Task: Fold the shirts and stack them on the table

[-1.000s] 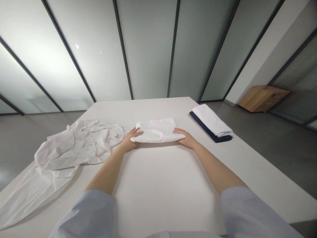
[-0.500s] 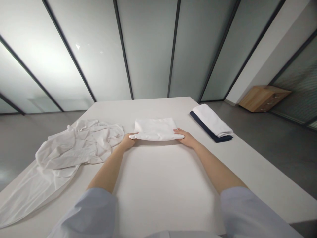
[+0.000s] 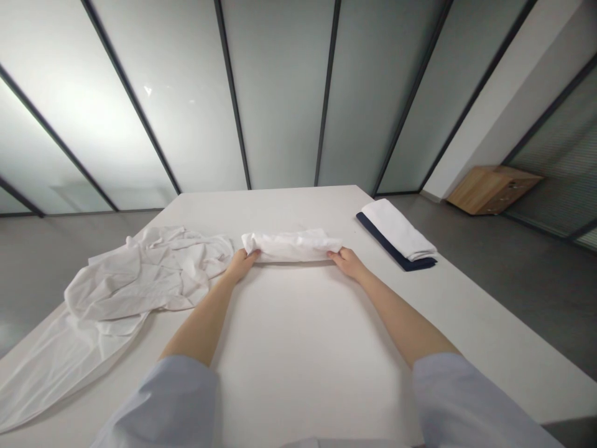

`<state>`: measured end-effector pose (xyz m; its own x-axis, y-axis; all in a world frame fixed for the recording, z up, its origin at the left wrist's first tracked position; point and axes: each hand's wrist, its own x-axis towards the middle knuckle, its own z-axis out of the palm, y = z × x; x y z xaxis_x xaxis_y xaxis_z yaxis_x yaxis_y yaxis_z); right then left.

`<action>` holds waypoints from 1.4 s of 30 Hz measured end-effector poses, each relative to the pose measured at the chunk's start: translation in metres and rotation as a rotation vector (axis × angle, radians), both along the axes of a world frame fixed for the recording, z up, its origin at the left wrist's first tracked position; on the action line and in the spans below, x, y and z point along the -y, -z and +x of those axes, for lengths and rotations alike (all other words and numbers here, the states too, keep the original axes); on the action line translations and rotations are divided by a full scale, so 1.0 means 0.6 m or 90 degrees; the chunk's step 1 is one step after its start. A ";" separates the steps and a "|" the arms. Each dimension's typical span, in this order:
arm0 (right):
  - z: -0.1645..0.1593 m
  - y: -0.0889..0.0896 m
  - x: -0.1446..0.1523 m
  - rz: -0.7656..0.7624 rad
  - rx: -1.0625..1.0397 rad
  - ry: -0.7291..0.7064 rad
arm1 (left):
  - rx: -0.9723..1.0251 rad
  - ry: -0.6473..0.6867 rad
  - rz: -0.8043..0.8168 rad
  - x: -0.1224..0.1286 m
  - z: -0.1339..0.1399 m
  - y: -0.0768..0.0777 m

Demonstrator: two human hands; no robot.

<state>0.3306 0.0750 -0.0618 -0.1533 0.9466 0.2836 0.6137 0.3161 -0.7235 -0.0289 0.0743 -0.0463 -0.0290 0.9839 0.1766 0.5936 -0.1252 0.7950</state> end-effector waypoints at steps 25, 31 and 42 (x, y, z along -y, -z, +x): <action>-0.026 0.001 0.002 0.195 0.171 0.197 | -0.366 -0.165 0.255 0.032 0.046 -0.022; -0.052 -0.007 0.019 0.200 0.305 0.014 | -0.427 0.080 0.126 0.026 0.075 -0.006; -0.055 -0.006 0.013 0.025 0.328 -0.010 | -0.416 0.064 -0.031 0.013 0.028 0.009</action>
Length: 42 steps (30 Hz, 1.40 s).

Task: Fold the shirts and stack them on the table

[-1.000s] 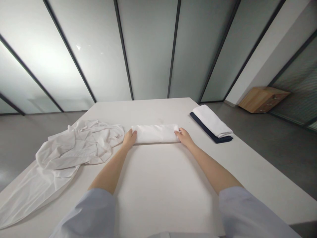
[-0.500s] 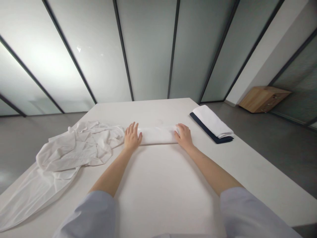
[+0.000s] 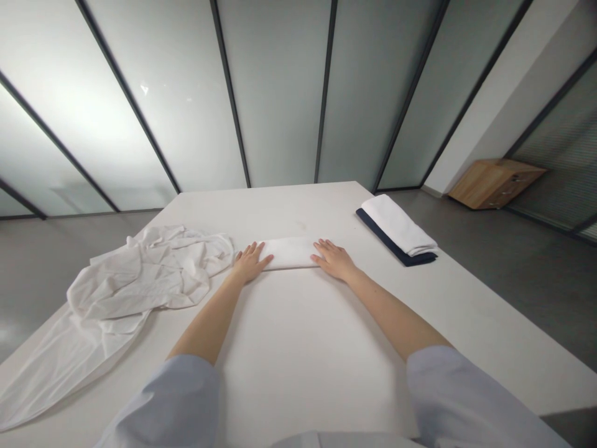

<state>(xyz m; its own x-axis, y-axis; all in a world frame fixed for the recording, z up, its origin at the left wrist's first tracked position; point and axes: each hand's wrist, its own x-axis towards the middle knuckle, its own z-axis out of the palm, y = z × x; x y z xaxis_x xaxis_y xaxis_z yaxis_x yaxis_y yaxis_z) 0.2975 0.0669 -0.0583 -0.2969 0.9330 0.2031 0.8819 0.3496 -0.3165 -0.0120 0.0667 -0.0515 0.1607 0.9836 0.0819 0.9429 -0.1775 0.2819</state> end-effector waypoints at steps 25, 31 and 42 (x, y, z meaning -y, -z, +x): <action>0.032 -0.037 0.004 -0.071 0.074 0.117 | 0.132 -0.041 0.072 -0.014 -0.012 0.020; 0.035 -0.047 -0.002 -0.149 0.065 0.138 | 0.138 -0.045 0.072 -0.012 -0.011 0.017; 0.037 -0.082 -0.007 -0.370 -0.048 0.087 | 0.146 -0.045 0.083 -0.014 -0.010 0.024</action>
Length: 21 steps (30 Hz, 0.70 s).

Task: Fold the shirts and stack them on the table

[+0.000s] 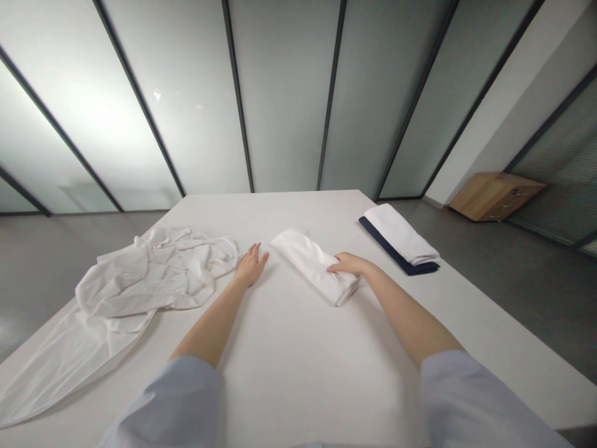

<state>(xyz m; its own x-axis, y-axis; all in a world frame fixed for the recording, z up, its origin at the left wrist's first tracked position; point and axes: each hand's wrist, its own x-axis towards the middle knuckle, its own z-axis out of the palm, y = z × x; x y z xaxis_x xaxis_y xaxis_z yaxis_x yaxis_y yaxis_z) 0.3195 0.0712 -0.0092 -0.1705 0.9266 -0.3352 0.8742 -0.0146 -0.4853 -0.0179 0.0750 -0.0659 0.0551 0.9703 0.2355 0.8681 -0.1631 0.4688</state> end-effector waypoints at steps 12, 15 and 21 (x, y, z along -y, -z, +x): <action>0.048 -0.046 -0.023 -0.074 0.018 -0.006 | 0.005 0.001 -0.010 0.000 -0.001 -0.001; 0.065 -0.052 -0.015 -0.124 -0.053 0.012 | -0.002 0.003 -0.016 0.003 0.001 -0.005; 0.078 -0.054 0.001 -0.244 -0.146 0.055 | -0.012 0.004 -0.005 0.002 -0.001 -0.003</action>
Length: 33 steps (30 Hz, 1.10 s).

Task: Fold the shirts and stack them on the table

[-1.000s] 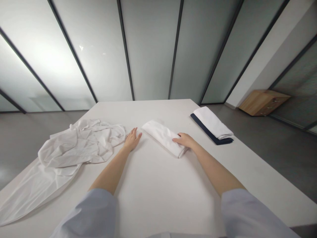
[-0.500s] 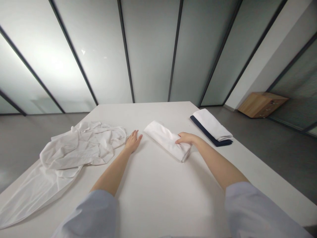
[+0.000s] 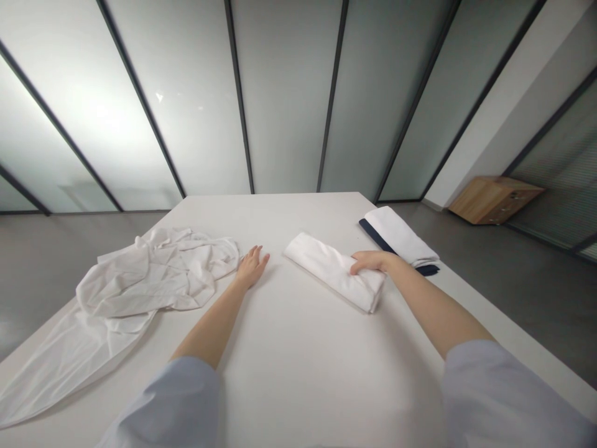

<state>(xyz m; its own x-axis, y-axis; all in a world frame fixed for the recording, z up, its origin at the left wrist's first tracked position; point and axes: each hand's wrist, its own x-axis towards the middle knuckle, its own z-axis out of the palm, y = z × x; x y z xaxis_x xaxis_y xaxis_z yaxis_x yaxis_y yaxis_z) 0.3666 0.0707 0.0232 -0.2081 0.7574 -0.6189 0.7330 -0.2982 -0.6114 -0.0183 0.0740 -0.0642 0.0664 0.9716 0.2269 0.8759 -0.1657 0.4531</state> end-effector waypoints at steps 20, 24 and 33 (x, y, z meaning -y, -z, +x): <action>0.006 0.030 0.005 0.071 -0.006 0.167 | -0.055 0.028 -0.002 0.005 0.003 -0.009; -0.004 0.028 -0.011 0.111 0.111 0.121 | -0.060 0.031 0.001 0.003 0.002 -0.006; -0.003 0.051 0.004 0.376 0.406 0.023 | -0.068 0.031 0.001 0.000 0.002 -0.002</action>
